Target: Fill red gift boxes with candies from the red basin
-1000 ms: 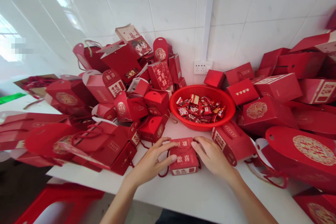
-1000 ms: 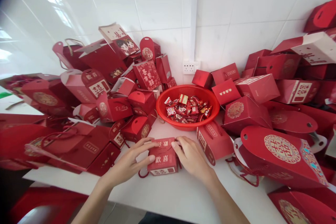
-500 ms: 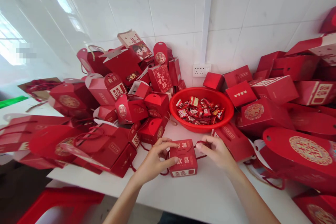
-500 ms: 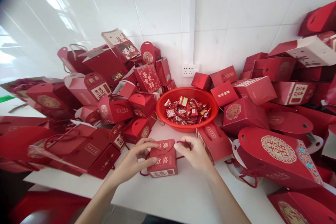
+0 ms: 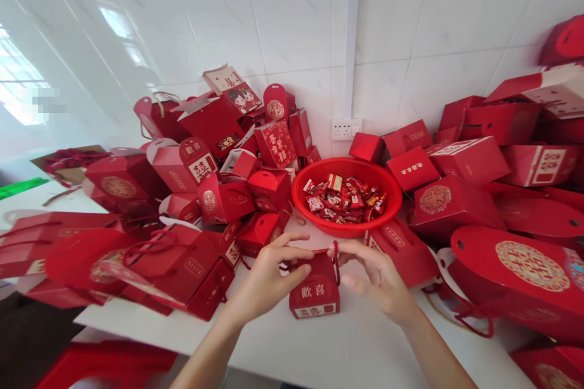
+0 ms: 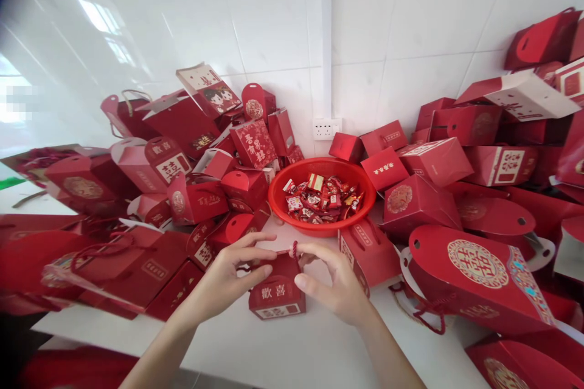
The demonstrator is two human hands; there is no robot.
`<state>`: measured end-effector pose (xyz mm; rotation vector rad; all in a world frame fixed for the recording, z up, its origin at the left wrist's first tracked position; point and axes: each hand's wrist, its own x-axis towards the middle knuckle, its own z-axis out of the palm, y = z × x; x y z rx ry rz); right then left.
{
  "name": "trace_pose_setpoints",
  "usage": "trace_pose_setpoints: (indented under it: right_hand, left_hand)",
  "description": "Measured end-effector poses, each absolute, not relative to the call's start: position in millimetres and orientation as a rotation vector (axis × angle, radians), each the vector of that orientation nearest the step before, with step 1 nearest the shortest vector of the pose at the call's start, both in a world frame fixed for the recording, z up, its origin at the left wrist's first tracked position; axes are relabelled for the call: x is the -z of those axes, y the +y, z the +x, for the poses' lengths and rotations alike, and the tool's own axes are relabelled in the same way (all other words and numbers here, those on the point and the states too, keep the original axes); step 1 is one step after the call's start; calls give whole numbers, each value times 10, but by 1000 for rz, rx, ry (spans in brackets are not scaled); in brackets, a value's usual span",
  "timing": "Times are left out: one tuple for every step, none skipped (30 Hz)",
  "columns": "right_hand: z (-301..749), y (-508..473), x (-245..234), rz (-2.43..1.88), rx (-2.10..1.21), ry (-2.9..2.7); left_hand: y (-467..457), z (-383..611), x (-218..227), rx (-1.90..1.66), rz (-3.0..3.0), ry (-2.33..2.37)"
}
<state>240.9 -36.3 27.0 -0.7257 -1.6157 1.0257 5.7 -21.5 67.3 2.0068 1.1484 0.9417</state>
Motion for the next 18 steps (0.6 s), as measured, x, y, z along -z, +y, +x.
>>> trace_pose_setpoints:
  right_hand:
    - [2407, -365, -264, -719, -997, -1626]
    - [2407, -367, -261, -711, -969, -1632]
    - [2406, -369, -260, -705, -944, -1637]
    - [2405, -371, -259, -704, -924, -1640]
    - [2403, -373, -260, -707, -907, -1644]
    - [2401, -375, -261, -711, -891, -1645]
    - [2398, -377, -263, -712, -876, -1645]
    - [2395, -378, -264, -710, -859, -1641]
    - [2391, -378, -266, -708, -841, -1638]
    - [2385, -378, -268, -709, -821, -1639]
    - [2379, -378, -270, -717, -799, -1646]
    - [2371, -377, -270, -734, -775, -1661]
    - [2362, -376, -269, -758, -749, -1680]
    - [2353, -375, -266, -779, -722, -1700]
    - [2344, -374, -263, -796, -695, -1720]
    - [2337, -373, -258, -809, -671, -1733]
    - [2331, -372, -255, -817, -652, -1741]
    - [2328, -371, -252, -820, -637, -1744]
  left_hand:
    - [-222, 75, -706, -977, 1984, 1103]
    - [-231, 93, -741, -1014, 1949, 1053]
    - [-240, 109, -776, -1048, 1901, 1000]
    - [-247, 125, -809, -1079, 1842, 949]
    - [-253, 138, -837, -1106, 1779, 903]
    - [-255, 150, -859, -1132, 1717, 865]
    - [-254, 161, -871, -1154, 1662, 838]
    - [-250, 172, -873, -1168, 1618, 819]
    - [-244, 184, -864, -1176, 1585, 808]
    - [-237, 200, -844, -1178, 1568, 805]
    - [-232, 219, -813, -1176, 1560, 808]
    - [-228, 243, -774, -1172, 1560, 816]
    - [-227, 270, -730, -1165, 1566, 828]
    - [-229, 298, -682, -1163, 1579, 845]
    - [-235, 327, -636, -1172, 1604, 865]
    - [-242, 354, -594, -1192, 1646, 886]
    - [-251, 377, -558, -1225, 1711, 904]
    - [-260, 396, -530, -1265, 1796, 913]
